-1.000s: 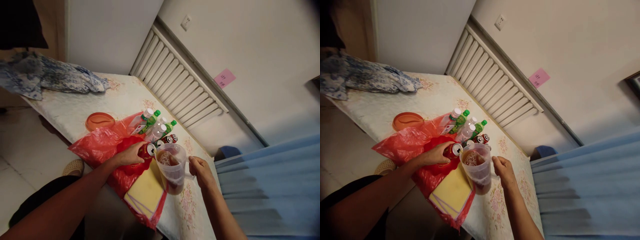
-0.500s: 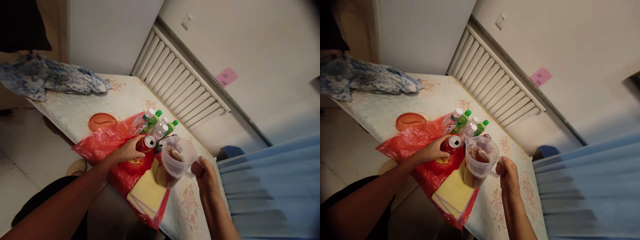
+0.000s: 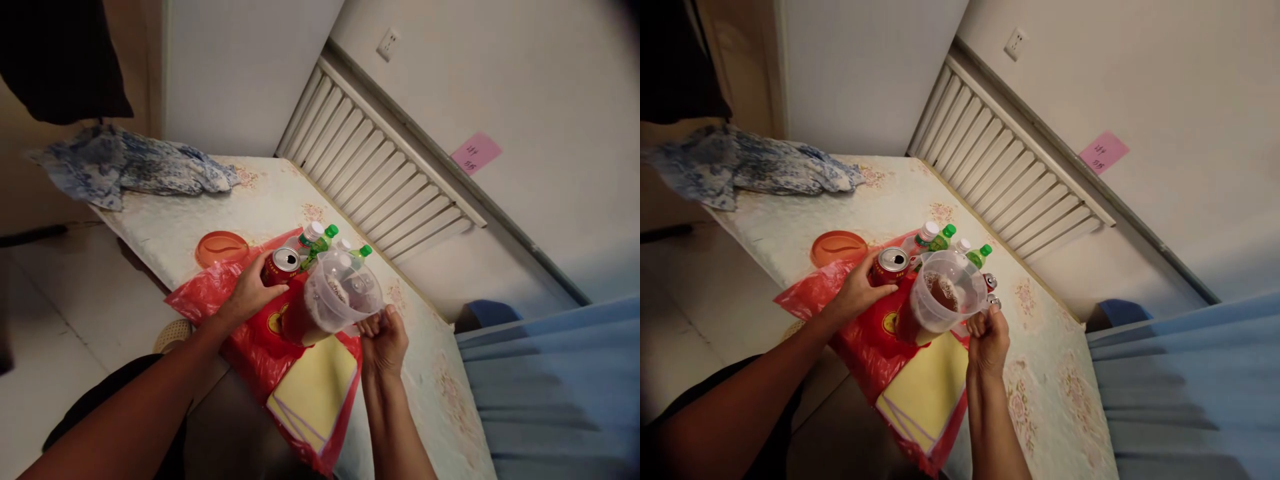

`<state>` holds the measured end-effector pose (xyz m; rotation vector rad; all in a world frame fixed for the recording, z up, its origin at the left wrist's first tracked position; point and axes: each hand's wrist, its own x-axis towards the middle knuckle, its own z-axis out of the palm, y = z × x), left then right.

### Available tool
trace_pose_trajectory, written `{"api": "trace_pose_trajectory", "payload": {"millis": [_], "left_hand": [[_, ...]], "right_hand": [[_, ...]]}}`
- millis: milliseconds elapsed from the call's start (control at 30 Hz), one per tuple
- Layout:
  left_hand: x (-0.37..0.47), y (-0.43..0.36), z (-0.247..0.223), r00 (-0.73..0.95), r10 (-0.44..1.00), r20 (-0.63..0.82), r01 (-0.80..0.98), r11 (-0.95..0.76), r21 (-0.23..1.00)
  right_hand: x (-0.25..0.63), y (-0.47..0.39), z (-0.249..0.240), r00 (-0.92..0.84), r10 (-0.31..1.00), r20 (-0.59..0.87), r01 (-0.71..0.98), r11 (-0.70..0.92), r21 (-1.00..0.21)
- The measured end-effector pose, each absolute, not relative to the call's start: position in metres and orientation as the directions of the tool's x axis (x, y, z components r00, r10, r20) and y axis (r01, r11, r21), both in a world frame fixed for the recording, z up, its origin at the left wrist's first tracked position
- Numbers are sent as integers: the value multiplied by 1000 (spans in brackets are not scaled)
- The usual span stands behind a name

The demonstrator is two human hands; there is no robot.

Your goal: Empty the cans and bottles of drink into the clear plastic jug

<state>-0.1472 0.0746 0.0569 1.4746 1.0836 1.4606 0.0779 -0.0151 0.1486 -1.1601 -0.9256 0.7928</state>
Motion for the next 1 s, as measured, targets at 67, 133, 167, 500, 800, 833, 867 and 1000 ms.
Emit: {"api": "trace_pose_trajectory", "payload": {"millis": [67,133,167,500,800,833,867,1000], "left_hand": [[-149,77,54,-86,936,341,42,-339,940],[-150,78,52,-118,934,338,55,-333,941],[-151,77,52,-121,935,334,61,-329,942],[-157,77,48,-119,942,315,69,-309,949],[-161,49,41,-147,955,258,95,-246,965],[-162,43,42,-166,956,242,106,-226,968],[-164,36,42,-185,956,228,119,-208,971],[-169,2,44,-198,955,221,171,-188,967]], "right_hand": [[73,-8,137,411,893,184,-91,241,-966],[69,-1,126,408,895,179,-155,261,-953],[67,2,120,411,894,180,-182,274,-944],[66,3,79,434,878,202,-164,297,-941],[75,-2,75,361,895,260,-108,318,-942],[76,-2,75,359,895,264,-102,319,-942],[76,-1,75,356,896,264,-93,316,-944],[78,-3,79,384,889,248,12,263,-965]]}}
